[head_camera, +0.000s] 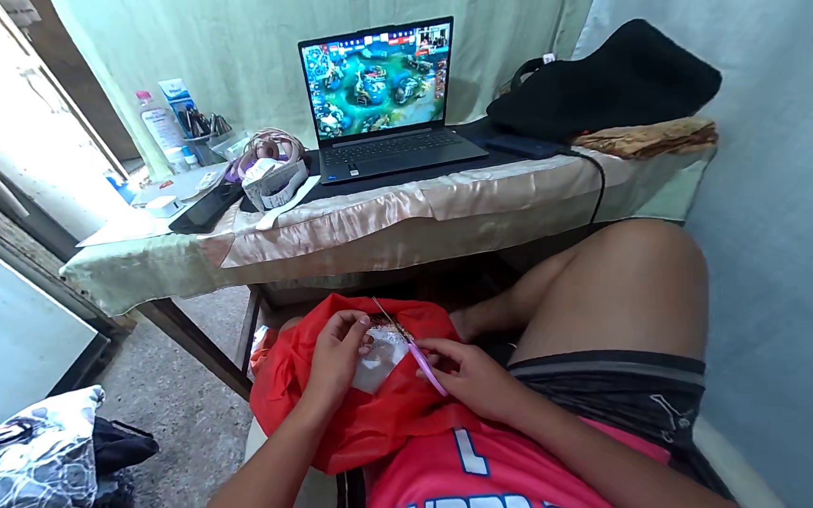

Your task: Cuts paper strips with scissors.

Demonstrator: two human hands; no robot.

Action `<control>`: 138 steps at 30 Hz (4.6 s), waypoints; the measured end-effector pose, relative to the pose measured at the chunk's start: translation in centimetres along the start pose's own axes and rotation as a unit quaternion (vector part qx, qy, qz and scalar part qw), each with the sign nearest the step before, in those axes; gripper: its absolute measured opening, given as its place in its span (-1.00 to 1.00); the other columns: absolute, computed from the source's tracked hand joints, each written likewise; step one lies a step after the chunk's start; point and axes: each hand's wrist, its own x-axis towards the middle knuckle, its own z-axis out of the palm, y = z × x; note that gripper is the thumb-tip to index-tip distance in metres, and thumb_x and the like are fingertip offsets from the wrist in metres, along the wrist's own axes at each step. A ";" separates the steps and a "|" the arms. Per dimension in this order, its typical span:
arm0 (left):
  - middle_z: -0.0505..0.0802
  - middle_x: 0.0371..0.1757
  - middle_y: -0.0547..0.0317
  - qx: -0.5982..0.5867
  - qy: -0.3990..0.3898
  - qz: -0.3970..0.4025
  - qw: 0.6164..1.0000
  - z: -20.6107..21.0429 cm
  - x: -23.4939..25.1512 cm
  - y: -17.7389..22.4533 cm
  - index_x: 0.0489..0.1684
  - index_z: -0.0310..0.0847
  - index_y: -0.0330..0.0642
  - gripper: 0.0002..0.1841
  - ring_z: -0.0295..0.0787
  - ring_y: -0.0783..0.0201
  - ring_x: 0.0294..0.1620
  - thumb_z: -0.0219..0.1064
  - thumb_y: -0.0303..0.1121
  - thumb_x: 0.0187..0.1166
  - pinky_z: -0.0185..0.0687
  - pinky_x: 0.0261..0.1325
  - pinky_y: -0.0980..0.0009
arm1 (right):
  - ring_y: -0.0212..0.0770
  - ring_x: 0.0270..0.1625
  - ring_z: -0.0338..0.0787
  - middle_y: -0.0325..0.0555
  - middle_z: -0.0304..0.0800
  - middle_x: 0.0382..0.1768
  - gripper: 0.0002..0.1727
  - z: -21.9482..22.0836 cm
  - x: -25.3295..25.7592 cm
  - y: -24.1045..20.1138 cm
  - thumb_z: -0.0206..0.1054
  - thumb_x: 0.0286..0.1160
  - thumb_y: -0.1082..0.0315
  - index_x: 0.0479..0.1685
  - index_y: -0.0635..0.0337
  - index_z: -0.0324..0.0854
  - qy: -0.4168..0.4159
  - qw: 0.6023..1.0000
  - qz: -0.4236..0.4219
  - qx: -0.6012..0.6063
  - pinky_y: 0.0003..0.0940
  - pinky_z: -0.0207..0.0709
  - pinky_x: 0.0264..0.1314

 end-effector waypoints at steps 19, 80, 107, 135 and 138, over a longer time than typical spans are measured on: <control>0.81 0.25 -0.06 0.037 -0.054 0.007 0.998 0.1 -0.2 -0.1 0.53 0.46 -0.29 -0.55 0.85 0.10 0.10 0.01 -0.18 0.87 0.83 0.10 0.20 | -0.40 -0.27 0.76 -0.28 0.79 -0.23 -0.54 1.0 0.9 -0.3 0.33 0.67 0.08 0.51 -0.06 0.60 0.004 1.000 0.030 -0.008 -0.41 0.70 -0.10; 0.63 0.44 -0.34 0.616 0.163 0.248 0.730 -11.2 11.4 13.1 0.51 0.60 -0.15 -0.43 0.46 -0.51 0.45 0.34 0.01 0.62 0.43 0.23 -0.51 | -0.32 -0.22 0.87 -0.24 0.89 -0.09 -0.54 2.0 1.8 1.0 0.36 0.66 0.25 0.53 0.06 0.60 0.076 0.990 -0.015 0.117 -0.38 0.83 -0.13; 0.81 0.12 -0.17 0.596 0.184 0.261 0.737 -12.2 12.8 12.9 -0.01 0.77 -0.23 -0.69 0.71 -0.25 0.19 0.36 -0.14 0.63 0.52 0.19 -0.32 | -0.38 -0.32 0.82 -0.26 0.85 -0.21 -0.54 2.0 1.9 1.1 0.38 0.65 0.16 0.47 0.08 0.63 0.047 0.993 -0.012 0.107 -0.46 0.79 -0.20; 0.81 0.21 -0.17 0.615 0.120 0.182 0.758 -12.1 13.6 13.6 0.32 0.69 -0.19 -0.49 0.68 -0.26 0.35 0.17 0.05 0.75 0.50 0.34 -0.37 | -0.38 -0.29 0.82 -0.26 0.84 -0.20 -0.53 2.1 1.8 1.3 0.38 0.65 0.12 0.48 0.05 0.64 0.035 0.994 -0.009 0.100 -0.44 0.79 -0.18; 0.80 0.22 -0.17 0.614 0.119 0.184 0.758 -12.1 13.6 13.7 0.33 0.68 -0.21 -0.50 0.67 -0.25 0.36 0.18 0.02 0.75 0.49 0.36 -0.36 | -0.38 -0.29 0.83 -0.25 0.85 -0.20 -0.54 2.2 1.8 1.3 0.39 0.65 0.12 0.47 0.06 0.64 0.033 0.994 -0.013 0.103 -0.44 0.80 -0.17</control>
